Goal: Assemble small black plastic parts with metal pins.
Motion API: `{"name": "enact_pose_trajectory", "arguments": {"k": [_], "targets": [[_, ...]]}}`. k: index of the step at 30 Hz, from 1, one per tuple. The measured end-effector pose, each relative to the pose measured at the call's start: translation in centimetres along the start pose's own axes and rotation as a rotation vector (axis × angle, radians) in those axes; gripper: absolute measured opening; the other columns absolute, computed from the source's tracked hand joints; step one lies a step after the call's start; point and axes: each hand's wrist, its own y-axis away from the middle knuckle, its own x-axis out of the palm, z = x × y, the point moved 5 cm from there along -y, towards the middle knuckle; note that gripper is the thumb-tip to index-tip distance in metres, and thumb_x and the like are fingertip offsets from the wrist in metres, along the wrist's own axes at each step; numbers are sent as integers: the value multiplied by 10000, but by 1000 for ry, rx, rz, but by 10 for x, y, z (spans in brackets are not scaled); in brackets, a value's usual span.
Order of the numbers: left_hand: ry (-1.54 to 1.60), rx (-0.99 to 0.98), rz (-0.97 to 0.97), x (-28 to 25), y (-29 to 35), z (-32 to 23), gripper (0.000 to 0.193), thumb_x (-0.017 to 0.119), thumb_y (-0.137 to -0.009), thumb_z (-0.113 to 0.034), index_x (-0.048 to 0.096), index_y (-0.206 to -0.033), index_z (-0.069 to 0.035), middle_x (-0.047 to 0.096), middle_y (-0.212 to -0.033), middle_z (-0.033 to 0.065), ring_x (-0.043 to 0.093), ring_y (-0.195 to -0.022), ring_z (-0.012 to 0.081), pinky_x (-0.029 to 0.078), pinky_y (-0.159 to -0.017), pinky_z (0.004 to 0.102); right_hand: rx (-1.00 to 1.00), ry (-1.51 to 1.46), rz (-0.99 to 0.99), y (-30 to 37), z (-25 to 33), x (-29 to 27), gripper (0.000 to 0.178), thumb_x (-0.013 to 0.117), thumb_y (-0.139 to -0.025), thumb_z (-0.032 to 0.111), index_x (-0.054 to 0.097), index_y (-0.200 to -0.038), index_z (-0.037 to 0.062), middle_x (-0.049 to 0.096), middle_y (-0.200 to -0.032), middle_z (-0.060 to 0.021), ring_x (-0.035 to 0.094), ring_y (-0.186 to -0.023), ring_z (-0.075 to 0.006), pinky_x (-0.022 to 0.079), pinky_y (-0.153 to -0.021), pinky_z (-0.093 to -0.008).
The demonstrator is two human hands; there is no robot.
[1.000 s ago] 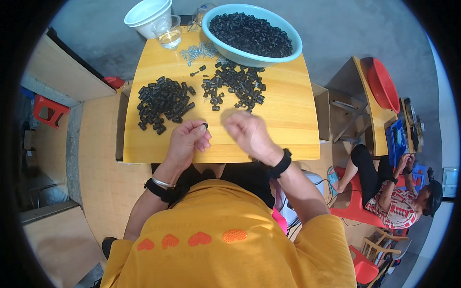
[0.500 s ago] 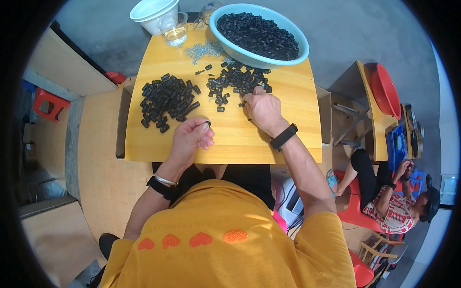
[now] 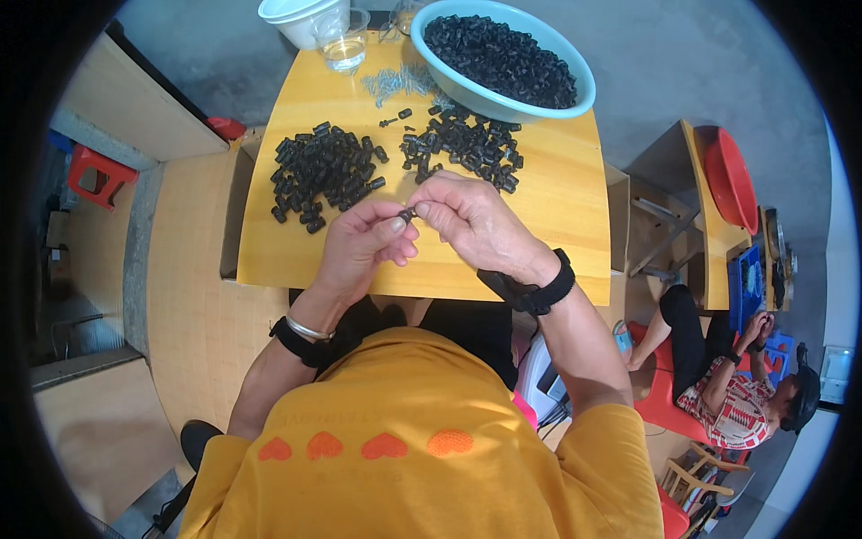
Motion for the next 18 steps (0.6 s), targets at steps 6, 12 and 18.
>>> {"name": "enact_pose_trajectory", "arguments": {"k": [6,12,18], "targets": [[-28,37,3,5,6,-1,159,594,-835,-60,564,-977,5,628,-781,94,613,-628,139,490,-533,221,-172,243,35,-2,15,-1,86,534,-834,71,585,-852,4,547,-742,-147,544,-708,-322,433,-632,-367],[-70,44,-3,4,10,-2,157,585,-839,-53,570,-982,11,634,-787,104,617,-631,145,495,-536,225,-147,357,82,-3,22,3,89,535,-832,40,588,-863,-24,555,-765,-145,534,-700,-293,426,-627,-342],[-86,45,-7,2,10,-1,154,579,-843,-52,571,-980,16,632,-783,101,613,-626,142,493,-536,223,-165,401,66,-6,23,6,63,537,-792,35,589,-800,0,556,-733,-169,550,-725,-359,434,-630,-409]]}}
